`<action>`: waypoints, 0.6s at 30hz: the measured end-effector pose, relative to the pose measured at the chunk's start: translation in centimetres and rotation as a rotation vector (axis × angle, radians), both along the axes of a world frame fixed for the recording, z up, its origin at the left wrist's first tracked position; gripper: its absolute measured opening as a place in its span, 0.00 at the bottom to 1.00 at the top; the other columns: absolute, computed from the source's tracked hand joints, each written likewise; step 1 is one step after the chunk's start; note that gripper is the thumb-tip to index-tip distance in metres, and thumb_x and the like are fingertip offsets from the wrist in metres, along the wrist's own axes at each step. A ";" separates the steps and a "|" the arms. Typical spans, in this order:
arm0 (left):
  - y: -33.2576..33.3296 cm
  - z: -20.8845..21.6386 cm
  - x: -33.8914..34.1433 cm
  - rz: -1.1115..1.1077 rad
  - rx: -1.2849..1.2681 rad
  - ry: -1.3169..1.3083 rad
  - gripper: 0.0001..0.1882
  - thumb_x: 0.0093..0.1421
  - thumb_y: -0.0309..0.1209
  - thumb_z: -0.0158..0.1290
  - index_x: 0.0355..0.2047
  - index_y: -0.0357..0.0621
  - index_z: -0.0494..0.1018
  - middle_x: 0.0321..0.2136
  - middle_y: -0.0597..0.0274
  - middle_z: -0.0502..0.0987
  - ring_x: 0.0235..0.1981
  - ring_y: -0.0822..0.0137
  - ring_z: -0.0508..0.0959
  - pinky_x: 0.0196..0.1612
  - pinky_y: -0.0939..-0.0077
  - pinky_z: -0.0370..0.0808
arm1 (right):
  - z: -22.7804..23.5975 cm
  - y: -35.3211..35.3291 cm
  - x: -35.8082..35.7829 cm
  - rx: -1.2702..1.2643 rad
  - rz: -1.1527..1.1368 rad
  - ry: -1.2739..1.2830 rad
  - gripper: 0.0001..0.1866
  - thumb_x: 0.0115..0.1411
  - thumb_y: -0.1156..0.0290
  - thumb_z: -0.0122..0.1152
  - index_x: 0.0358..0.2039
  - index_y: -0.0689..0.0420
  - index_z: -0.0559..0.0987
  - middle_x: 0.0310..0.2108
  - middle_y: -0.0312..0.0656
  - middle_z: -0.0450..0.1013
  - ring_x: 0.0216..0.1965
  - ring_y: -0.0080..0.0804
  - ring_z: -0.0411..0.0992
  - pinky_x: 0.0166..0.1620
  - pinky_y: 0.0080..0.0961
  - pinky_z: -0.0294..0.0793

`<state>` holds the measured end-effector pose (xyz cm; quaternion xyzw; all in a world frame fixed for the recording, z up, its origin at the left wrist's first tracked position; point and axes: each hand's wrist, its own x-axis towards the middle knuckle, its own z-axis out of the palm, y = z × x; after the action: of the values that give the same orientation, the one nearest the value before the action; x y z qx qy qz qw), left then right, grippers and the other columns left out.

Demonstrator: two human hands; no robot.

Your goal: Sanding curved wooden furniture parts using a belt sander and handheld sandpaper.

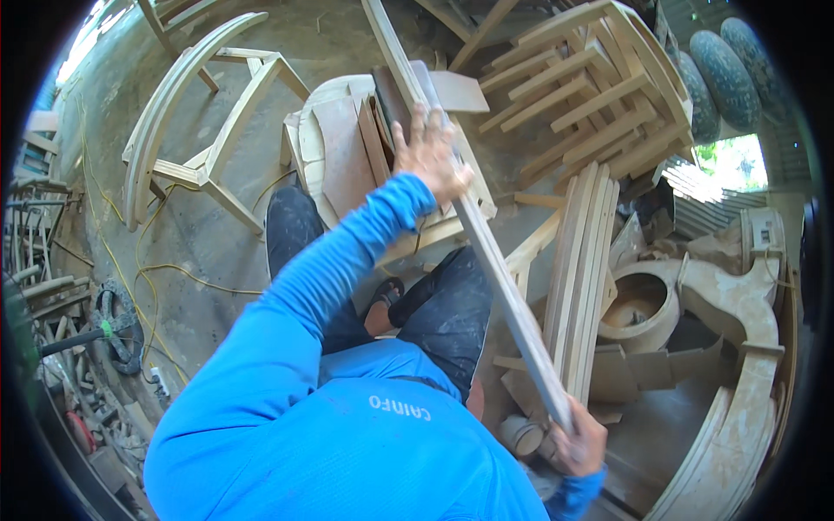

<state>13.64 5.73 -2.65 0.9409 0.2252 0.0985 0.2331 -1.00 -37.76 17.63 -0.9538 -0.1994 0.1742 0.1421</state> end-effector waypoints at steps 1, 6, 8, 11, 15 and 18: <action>-2.6 0.6 -1.4 -0.011 -0.031 0.000 0.44 0.55 0.53 0.54 0.68 0.43 0.64 0.76 0.45 0.46 0.78 0.45 0.35 0.74 0.32 0.34 | 2.0 -2.4 -0.9 -0.033 -0.026 0.036 0.26 0.52 0.76 0.66 0.54 0.58 0.80 0.39 0.55 0.81 0.42 0.48 0.83 0.47 0.35 0.80; -10.8 2.3 -4.7 -0.009 -0.161 -0.130 0.42 0.56 0.52 0.54 0.66 0.40 0.66 0.76 0.43 0.45 0.78 0.43 0.35 0.73 0.31 0.32 | 10.4 -5.8 -4.3 -0.069 -0.177 0.027 0.25 0.47 0.81 0.65 0.50 0.67 0.80 0.38 0.49 0.81 0.42 0.31 0.80 0.50 0.26 0.76; -10.5 2.2 -4.6 -0.011 -0.181 -0.136 0.42 0.56 0.52 0.54 0.66 0.40 0.67 0.76 0.43 0.45 0.78 0.44 0.35 0.73 0.31 0.32 | 10.6 -4.2 -3.7 -0.088 -0.176 0.024 0.26 0.47 0.83 0.65 0.50 0.67 0.80 0.39 0.49 0.81 0.42 0.32 0.80 0.50 0.27 0.76; -6.5 0.6 -2.2 0.013 -0.144 -0.138 0.42 0.57 0.52 0.52 0.67 0.41 0.65 0.76 0.44 0.45 0.78 0.46 0.35 0.73 0.32 0.32 | 5.9 -2.6 -2.5 -0.054 -0.068 -0.105 0.26 0.49 0.78 0.70 0.51 0.63 0.80 0.38 0.55 0.80 0.39 0.44 0.82 0.46 0.32 0.79; 0.4 -1.6 1.5 0.001 0.010 -0.103 0.41 0.61 0.53 0.48 0.70 0.43 0.62 0.76 0.47 0.46 0.78 0.49 0.35 0.74 0.35 0.32 | -0.6 1.9 -0.5 -0.048 -0.016 -0.129 0.24 0.54 0.77 0.69 0.54 0.63 0.79 0.40 0.57 0.80 0.42 0.47 0.83 0.47 0.33 0.79; 6.6 -3.1 4.2 0.017 0.084 -0.097 0.40 0.63 0.53 0.45 0.71 0.45 0.60 0.77 0.50 0.45 0.79 0.50 0.35 0.75 0.38 0.31 | -3.3 6.9 2.2 -0.001 0.064 -0.168 0.25 0.56 0.75 0.69 0.55 0.63 0.78 0.41 0.58 0.80 0.41 0.50 0.82 0.46 0.34 0.79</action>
<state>17.85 12.35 -5.70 0.9420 0.2175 0.1551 0.2032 1.18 -30.85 14.31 -0.9582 -0.2409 0.0981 0.1189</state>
